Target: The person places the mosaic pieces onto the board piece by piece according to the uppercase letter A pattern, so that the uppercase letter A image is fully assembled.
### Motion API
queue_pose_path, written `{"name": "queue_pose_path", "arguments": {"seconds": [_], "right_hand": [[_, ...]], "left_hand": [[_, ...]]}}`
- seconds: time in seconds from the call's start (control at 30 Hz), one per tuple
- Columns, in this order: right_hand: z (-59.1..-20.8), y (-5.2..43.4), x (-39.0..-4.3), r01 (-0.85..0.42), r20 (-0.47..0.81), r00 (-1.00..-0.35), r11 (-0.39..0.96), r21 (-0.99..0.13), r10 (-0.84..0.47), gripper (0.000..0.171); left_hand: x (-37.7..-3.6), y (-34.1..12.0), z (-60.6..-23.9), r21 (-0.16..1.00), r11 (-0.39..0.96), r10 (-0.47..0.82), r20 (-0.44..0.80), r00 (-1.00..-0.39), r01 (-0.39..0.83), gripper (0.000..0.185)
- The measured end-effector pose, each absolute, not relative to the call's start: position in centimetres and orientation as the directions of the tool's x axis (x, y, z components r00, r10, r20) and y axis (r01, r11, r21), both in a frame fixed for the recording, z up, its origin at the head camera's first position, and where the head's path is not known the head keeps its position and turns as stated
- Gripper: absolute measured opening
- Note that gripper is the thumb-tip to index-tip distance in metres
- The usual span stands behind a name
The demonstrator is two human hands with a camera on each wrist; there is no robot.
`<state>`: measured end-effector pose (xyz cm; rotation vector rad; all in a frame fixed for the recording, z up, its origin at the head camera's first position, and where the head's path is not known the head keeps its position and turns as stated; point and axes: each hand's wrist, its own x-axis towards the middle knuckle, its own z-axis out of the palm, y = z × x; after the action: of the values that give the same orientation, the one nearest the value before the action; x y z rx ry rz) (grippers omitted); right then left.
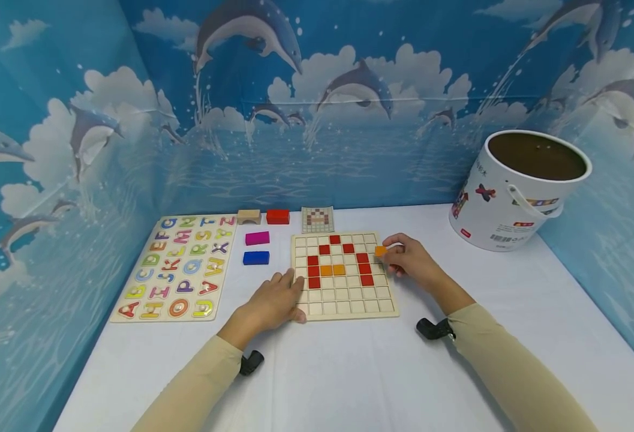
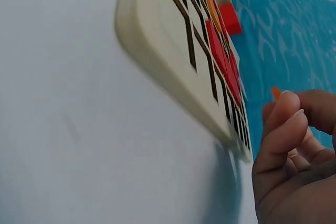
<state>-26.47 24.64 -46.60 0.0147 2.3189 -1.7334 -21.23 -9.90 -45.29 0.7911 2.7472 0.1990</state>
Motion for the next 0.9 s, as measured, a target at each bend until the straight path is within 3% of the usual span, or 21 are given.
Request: {"name": "queue_pose_path", "arguments": {"seconds": [0.17,0.43,0.67,0.9], "right_hand": [[-46.3,21.9,-26.4,0.131,-0.241,-0.942,0.408,-0.904,-0.233,0.035],[-46.1,18.8,-26.6,-0.104,-0.123,-0.953,0.678,-0.728,-0.278,0.023],[-46.3,18.3,-26.5,-0.109,-0.149,-0.949,0.729,-0.675,-0.279,0.020],[-45.8,19.2,-26.5,-0.063,-0.119,-0.971,0.699,-0.712,-0.208,0.014]], "left_hand": [[-21.2,-9.8,-45.3,0.213,0.839,0.541,-0.236,-0.807,0.500,0.089],[-21.2,-9.7,-45.0,0.195,0.850,0.525,-0.243,-0.815,0.490,0.089],[-21.2,-9.6,-45.3,0.190,0.843,0.537,-0.244,-0.808,0.503,0.089],[-21.4,-9.7,-45.3,0.191,0.847,0.530,-0.243,-0.812,0.496,0.090]]}}
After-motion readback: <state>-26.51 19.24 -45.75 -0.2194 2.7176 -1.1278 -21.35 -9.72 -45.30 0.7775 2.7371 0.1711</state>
